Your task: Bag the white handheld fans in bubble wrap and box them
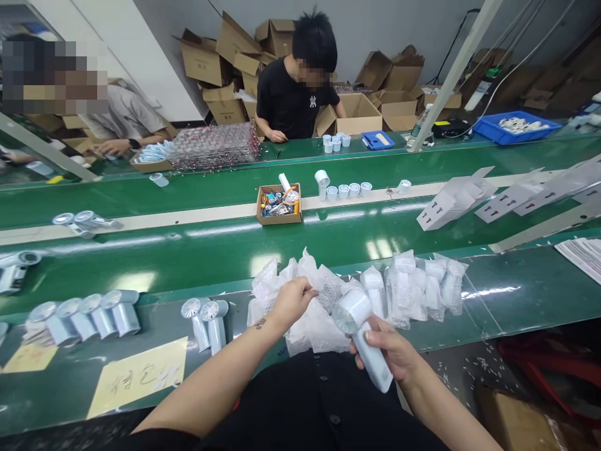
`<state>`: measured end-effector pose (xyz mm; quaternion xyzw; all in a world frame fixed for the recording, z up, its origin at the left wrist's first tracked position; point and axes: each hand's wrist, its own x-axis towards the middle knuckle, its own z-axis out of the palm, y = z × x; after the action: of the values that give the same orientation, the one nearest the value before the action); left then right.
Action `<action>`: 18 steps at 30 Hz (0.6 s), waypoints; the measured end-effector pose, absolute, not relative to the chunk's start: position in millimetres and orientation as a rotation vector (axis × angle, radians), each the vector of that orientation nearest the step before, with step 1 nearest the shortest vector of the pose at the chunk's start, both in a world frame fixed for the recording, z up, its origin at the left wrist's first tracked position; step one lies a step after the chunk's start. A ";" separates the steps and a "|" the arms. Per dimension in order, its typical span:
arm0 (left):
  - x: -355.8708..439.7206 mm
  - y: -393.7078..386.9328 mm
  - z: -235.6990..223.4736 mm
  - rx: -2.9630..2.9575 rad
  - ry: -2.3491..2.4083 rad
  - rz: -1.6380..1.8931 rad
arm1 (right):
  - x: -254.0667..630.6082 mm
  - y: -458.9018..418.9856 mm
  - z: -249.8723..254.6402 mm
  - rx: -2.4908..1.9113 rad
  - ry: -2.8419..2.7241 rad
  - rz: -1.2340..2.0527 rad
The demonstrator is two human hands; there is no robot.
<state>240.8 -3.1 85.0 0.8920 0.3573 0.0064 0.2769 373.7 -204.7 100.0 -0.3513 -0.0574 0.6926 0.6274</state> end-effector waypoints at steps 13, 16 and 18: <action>229.0 -20.5 131.6 1.660 0.860 0.386 | 373.4 -172.5 114.4 -1.160 -0.231 1.594; 226.7 -36.4 132.4 2.206 0.567 0.452 | 366.5 -175.2 113.5 -1.166 -0.158 1.549; 218.8 -51.7 130.5 2.475 0.445 0.459 | 364.7 -181.2 109.9 -1.210 -0.054 1.489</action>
<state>218.8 -51.7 130.5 0.9271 0.1666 0.1718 0.2886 364.7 -181.2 109.9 -0.5165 -0.0231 0.6353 0.5737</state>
